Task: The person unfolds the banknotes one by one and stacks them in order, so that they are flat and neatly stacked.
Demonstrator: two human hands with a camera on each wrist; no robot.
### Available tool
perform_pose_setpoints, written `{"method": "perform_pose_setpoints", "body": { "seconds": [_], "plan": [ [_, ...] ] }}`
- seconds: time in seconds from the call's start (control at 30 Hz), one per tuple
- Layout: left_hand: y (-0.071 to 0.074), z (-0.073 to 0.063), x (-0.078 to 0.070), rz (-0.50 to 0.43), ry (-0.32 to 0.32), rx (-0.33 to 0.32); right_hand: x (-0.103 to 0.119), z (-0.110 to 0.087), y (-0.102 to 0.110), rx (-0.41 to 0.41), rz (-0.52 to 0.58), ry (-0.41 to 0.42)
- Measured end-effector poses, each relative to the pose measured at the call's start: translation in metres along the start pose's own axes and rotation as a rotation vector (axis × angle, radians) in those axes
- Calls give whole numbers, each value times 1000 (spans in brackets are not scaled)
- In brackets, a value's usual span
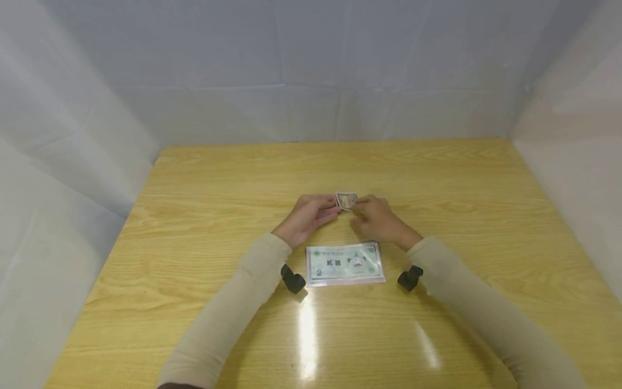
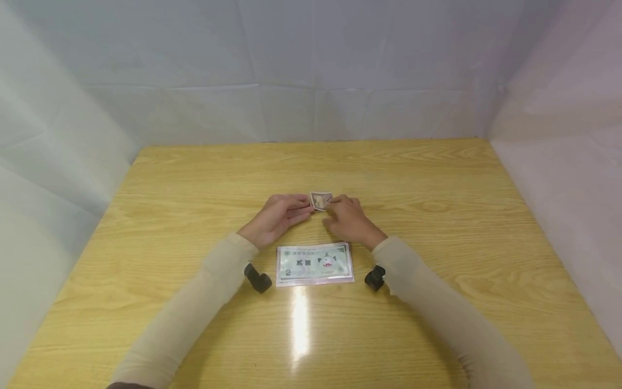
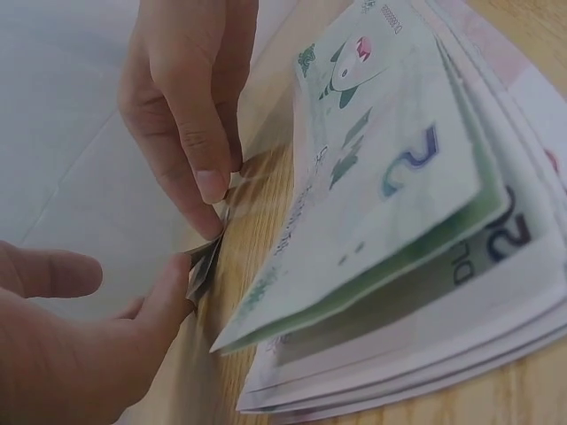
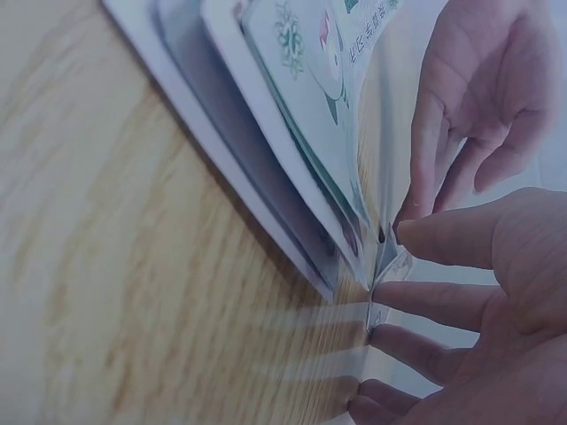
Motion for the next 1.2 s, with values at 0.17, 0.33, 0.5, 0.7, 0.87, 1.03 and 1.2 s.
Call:
{"method": "perform_pose_setpoints", "body": {
  "seconds": [0.17,0.33,0.5,0.7,0.87,1.03,1.2],
  "plan": [
    [1,0,0,29,-1,-6,0,0,-1,8,17,-22],
    [5,0,0,54,7,-41,0,-2,-2,7,27,-25],
    [5,1,1,69,-4,-42,-1,-3,-1,1,69,-36],
    [0,2,2,28,-3,30,2,-3,0,-6,147,-23],
    [-4,0,3,23,2,70,7,-2,0,-26,226,-2],
    [-3,-1,3,27,0,48,8,-1,0,-46,294,-62],
    [-2,-2,1,16,-17,23,12,-2,3,-89,332,-87]
  ]
}}
Point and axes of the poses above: each hand's wrist, its own z-axis towards the middle knuckle, its own y-axis out of the back of the hand, x = y × z, the point moved 6 cm from there along z, towards the middle knuckle, and after that the axes turned 4 degrees about z, right-handed, at the moved point
